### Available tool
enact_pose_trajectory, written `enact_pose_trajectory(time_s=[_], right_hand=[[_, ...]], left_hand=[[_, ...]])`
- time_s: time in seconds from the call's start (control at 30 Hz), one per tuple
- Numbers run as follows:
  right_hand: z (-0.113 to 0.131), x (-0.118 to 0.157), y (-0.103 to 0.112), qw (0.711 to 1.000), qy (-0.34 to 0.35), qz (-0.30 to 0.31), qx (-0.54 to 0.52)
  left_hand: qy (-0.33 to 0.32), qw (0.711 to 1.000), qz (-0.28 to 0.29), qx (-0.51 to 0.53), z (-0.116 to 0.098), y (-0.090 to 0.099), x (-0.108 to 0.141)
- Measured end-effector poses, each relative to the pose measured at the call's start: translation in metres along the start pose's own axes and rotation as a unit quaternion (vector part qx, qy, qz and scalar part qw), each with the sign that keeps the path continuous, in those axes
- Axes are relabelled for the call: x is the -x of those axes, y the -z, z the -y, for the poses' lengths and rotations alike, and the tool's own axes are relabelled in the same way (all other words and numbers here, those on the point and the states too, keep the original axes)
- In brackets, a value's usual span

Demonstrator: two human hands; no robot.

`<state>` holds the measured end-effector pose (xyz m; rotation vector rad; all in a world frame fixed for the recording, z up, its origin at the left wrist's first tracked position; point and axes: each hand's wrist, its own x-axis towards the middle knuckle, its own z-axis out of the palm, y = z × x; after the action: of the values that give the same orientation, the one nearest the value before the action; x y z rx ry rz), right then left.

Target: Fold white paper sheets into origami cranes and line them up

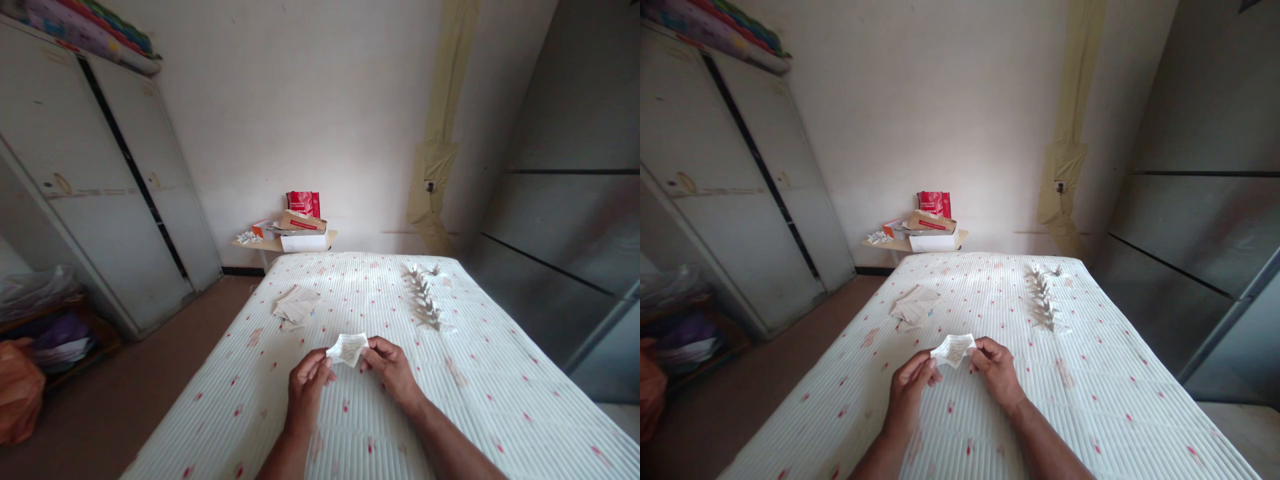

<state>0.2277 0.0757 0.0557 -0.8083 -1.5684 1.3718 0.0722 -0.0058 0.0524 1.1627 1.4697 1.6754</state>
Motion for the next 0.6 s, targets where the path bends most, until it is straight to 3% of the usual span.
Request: enact_pose_trajectory(time_s=[0.13, 0.2, 0.33, 0.43, 0.6], right_hand=[[0.0, 0.001, 0.002, 1.0, -0.004, 0.01, 0.014], [-0.002, 0.001, 0.002, 0.999, 0.008, 0.025, 0.021], [-0.005, 0.001, 0.002, 0.997, 0.039, 0.051, 0.031], [-0.004, 0.001, 0.002, 0.997, 0.041, 0.059, 0.029], [-0.002, 0.003, 0.003, 0.997, 0.039, 0.063, 0.029]], left_hand=[[-0.04, 0.996, -0.058, -0.053, -0.001, 0.01, -0.008], [-0.036, 0.996, -0.053, -0.056, -0.006, 0.014, -0.017], [-0.053, 0.993, 0.024, -0.103, -0.027, 0.013, -0.038], [-0.102, 0.965, 0.097, -0.223, -0.042, 0.005, -0.052], [-0.095, 0.922, 0.218, -0.307, -0.05, -0.006, -0.062]])
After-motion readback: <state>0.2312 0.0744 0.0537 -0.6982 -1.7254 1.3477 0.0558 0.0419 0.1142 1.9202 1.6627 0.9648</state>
